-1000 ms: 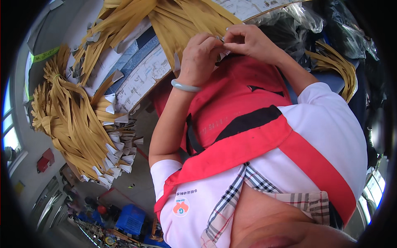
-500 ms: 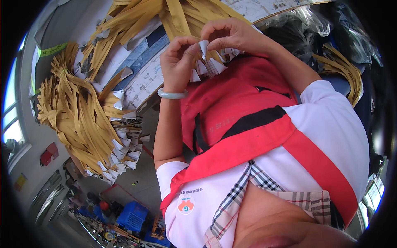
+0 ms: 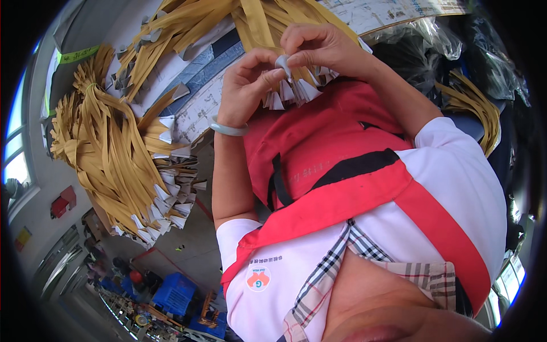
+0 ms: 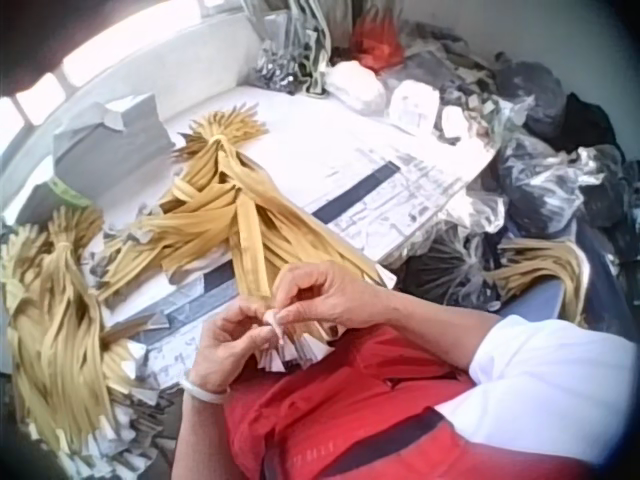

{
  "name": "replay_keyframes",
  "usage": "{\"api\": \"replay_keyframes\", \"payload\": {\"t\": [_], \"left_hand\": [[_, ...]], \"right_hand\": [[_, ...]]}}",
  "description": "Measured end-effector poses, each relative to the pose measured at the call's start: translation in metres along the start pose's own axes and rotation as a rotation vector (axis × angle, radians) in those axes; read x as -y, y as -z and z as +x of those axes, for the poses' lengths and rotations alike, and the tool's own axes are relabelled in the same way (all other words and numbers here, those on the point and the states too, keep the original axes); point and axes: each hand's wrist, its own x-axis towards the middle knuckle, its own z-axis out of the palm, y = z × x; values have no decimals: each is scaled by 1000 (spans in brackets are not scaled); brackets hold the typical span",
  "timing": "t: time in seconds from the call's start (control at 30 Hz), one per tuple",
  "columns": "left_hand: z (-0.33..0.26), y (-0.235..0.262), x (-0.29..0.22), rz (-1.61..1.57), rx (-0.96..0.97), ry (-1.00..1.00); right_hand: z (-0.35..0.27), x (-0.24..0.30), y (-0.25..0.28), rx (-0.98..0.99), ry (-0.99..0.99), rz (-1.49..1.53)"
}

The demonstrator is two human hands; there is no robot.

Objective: The person attaches paper caps onto the ends of yellow fabric straps by hand, folding each paper piece around the strap tip one at a time.

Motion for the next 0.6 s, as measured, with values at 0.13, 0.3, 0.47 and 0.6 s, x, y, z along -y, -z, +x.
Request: {"api": "replay_keyframes", "payload": {"t": [0.13, 0.3, 0.47, 0.6], "left_hand": [[8, 9, -1, 208, 96, -193], [4, 6, -3, 72, -19, -109], [3, -1, 0, 120, -135, -129], [5, -16, 22, 606, -460, -426]], "right_hand": [[3, 5, 3, 41, -171, 102], [13, 14, 5, 146, -267, 113], [18, 16, 1, 74, -232, -44], [21, 10, -12, -73, -51, -639]]}}
